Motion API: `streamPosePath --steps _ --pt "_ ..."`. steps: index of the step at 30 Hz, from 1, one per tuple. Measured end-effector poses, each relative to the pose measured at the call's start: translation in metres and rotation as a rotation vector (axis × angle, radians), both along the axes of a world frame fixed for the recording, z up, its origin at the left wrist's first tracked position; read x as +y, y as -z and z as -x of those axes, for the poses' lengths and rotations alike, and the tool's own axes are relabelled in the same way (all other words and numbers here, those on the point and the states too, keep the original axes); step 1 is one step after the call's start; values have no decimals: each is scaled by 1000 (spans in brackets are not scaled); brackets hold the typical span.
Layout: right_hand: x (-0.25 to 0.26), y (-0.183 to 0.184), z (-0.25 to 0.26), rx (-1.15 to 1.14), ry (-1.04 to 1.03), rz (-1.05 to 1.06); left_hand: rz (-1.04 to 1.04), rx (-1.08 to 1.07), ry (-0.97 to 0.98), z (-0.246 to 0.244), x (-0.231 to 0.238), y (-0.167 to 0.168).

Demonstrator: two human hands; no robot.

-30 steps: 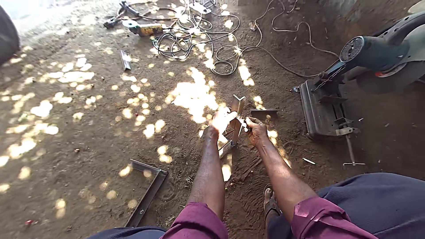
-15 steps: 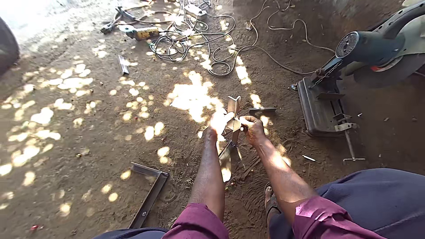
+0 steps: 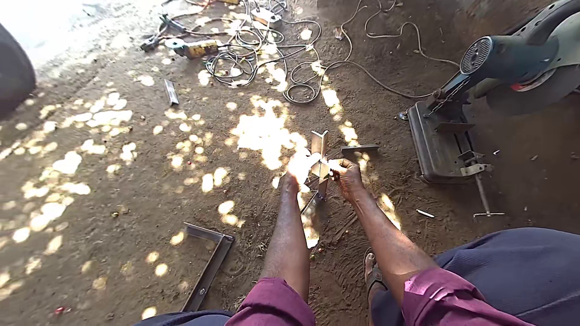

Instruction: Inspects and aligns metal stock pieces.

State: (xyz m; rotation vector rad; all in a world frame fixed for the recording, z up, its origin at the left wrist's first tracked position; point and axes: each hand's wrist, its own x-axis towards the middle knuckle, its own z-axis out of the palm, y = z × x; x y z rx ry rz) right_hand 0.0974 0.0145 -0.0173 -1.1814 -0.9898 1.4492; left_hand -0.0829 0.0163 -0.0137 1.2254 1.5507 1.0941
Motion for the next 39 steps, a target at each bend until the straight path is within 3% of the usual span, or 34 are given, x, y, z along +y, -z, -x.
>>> streamPosePath --steps 10,18,25,29,31,33,35,39 --pt "1 -9 6 -203 29 132 -9 -23 -16 -1 3 6" --pt "1 -4 9 -125 1 131 -209 -354 53 1 -1 17" --pt "9 5 11 -357 -15 174 -177 -327 58 0 1 19" --pt "-3 4 8 -68 96 137 -190 -410 61 -1 -3 15" --pt "-7 6 3 -74 54 141 -196 -430 62 -2 -4 13" --pt "-7 10 -5 -123 28 101 -135 -324 28 -4 -4 9" --pt "-4 15 -10 -22 22 78 -75 -230 4 -3 -1 8" --pt "-3 15 -16 44 -45 196 -132 -266 29 -2 0 15"
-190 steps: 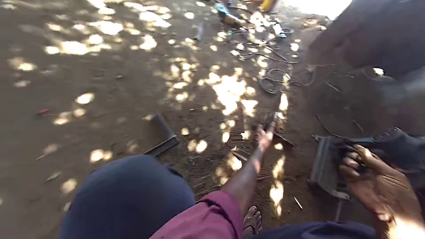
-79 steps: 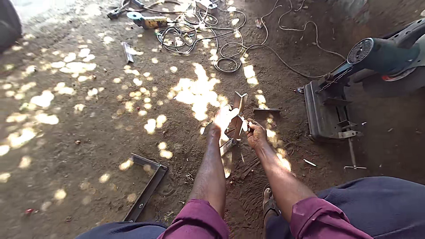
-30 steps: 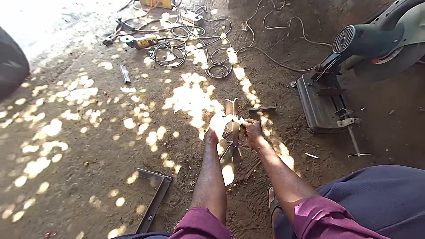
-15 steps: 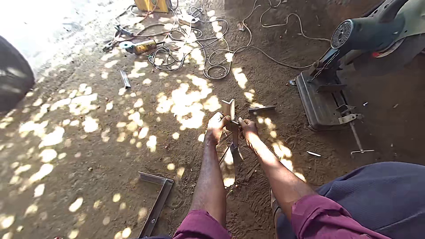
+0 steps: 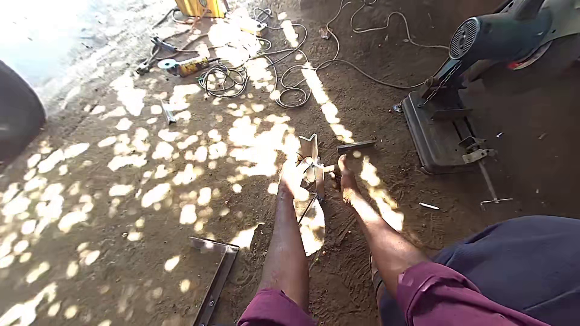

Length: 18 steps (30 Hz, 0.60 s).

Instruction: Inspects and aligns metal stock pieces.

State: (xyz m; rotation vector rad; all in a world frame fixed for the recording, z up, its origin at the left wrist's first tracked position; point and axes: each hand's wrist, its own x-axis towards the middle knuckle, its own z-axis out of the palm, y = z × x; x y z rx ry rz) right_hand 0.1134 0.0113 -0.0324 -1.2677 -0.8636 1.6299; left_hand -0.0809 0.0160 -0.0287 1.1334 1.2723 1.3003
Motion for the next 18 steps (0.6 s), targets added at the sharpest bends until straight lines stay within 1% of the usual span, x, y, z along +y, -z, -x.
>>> streamPosePath --steps 2,3,4,6,7,9,10,12,13,14,15,16,18 --pt "0 -1 0 43 24 -34 -2 34 8 3 2 1" --pt "0 -2 0 24 -5 -50 6 35 3 3 1 1" --pt "-1 -4 0 -57 -52 -85 3 5 1 2 -1 0" --pt "0 -7 0 -216 -78 -127 -58 -138 18 1 -3 2" --pt "1 -7 2 -199 -31 -123 -88 -184 30 0 -4 2" --pt "3 -9 6 -91 31 -83 -104 -185 32 0 -3 1" --pt "4 -8 7 -133 5 -81 -88 -170 18 0 -4 1" --pt "6 -5 3 -351 -92 -144 -63 -135 4 -1 -4 -2" --pt "6 -4 2 -366 -83 -162 -52 -100 -12 -1 -4 -3" --pt "5 -3 2 -298 -48 -180 -45 -59 -29 0 -3 -4" --pt "4 -3 3 -189 -18 -165 -63 -61 -28 0 -3 -2" --pt "3 -2 4 -117 -29 -126 -85 -78 -4 1 -3 -1" --pt "1 -7 1 -149 -101 -73 -97 -126 25 0 -4 1"
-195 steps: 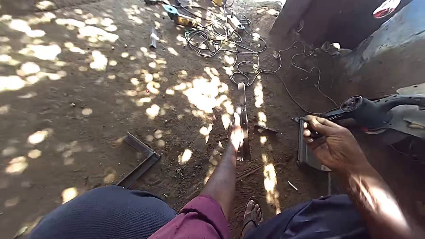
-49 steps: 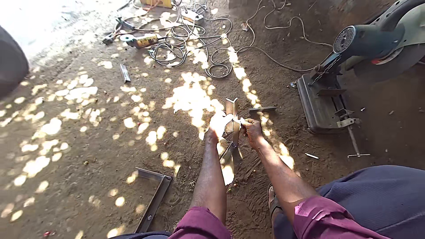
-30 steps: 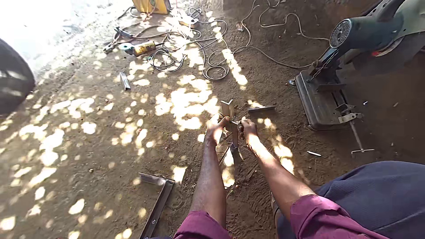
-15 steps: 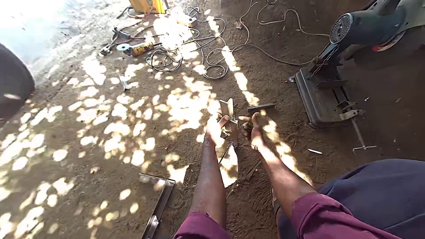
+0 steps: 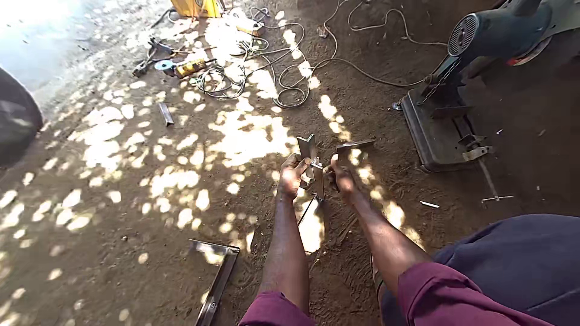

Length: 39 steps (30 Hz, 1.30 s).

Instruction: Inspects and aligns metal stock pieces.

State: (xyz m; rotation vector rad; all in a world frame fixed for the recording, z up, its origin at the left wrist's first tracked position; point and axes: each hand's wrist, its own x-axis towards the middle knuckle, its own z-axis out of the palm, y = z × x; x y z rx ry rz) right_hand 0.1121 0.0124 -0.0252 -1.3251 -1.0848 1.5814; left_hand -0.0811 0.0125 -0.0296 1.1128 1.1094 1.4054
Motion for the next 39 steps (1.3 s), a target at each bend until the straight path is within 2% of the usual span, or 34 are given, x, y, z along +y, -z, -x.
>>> streamPosePath --steps 4,7,10,13,16,19,22,26,29,36,39 --pt "4 -3 -2 127 5 -30 -31 24 -15 1 1 0" --pt "6 -8 -1 -48 9 -52 -14 90 -34 0 1 2" --pt "6 -8 1 69 16 2 16 86 -24 2 4 2" --pt "3 -5 1 -73 -32 -5 28 25 8 0 1 -3" --pt "3 -8 4 0 15 2 39 44 4 3 1 -2" --pt "6 -14 3 -174 -33 -8 41 31 -16 2 3 3" --pt "7 -14 8 -107 52 53 8 6 -23 2 3 4" --pt "8 -16 11 -97 -22 26 -35 -25 32 1 2 3" --pt "20 -13 13 -131 -77 15 17 -44 38 0 0 -2" --pt "24 -16 15 -197 -86 57 98 263 -64 2 4 0" --pt "21 -17 13 -181 -103 31 103 239 -45 -1 2 -4"
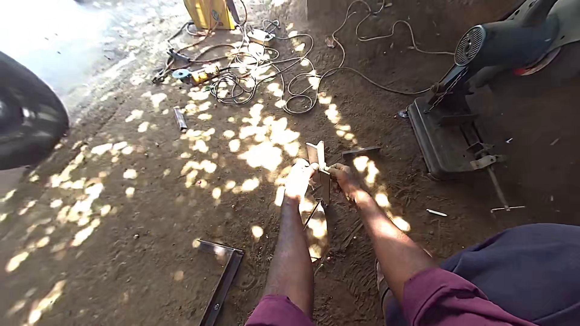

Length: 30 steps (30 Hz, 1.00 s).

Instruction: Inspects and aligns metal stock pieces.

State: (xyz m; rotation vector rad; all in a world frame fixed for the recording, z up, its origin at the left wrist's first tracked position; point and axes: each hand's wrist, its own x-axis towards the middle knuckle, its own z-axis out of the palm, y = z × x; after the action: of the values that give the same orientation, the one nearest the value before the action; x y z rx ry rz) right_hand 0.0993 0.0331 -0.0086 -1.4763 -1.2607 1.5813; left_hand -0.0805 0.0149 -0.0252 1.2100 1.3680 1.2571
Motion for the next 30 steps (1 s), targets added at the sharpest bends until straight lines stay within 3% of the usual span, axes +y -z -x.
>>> streamPosePath --steps 3,9,16,23,28,30 --pt "0 -2 -2 75 -22 39 46 -51 -17 -4 -1 -7" --pt "5 -1 -5 -25 -65 -58 53 -13 -45 -4 -2 -9" --pt "2 -26 0 127 22 261 52 -83 -44 -9 -4 -10" --pt "9 -9 -11 -68 -136 -149 88 -78 -43 -9 -6 -16" --pt "7 -10 0 -108 -45 11 86 -12 -33 -6 -5 -11" --pt "5 -16 3 -25 22 93 46 -45 -32 -7 -8 -11"
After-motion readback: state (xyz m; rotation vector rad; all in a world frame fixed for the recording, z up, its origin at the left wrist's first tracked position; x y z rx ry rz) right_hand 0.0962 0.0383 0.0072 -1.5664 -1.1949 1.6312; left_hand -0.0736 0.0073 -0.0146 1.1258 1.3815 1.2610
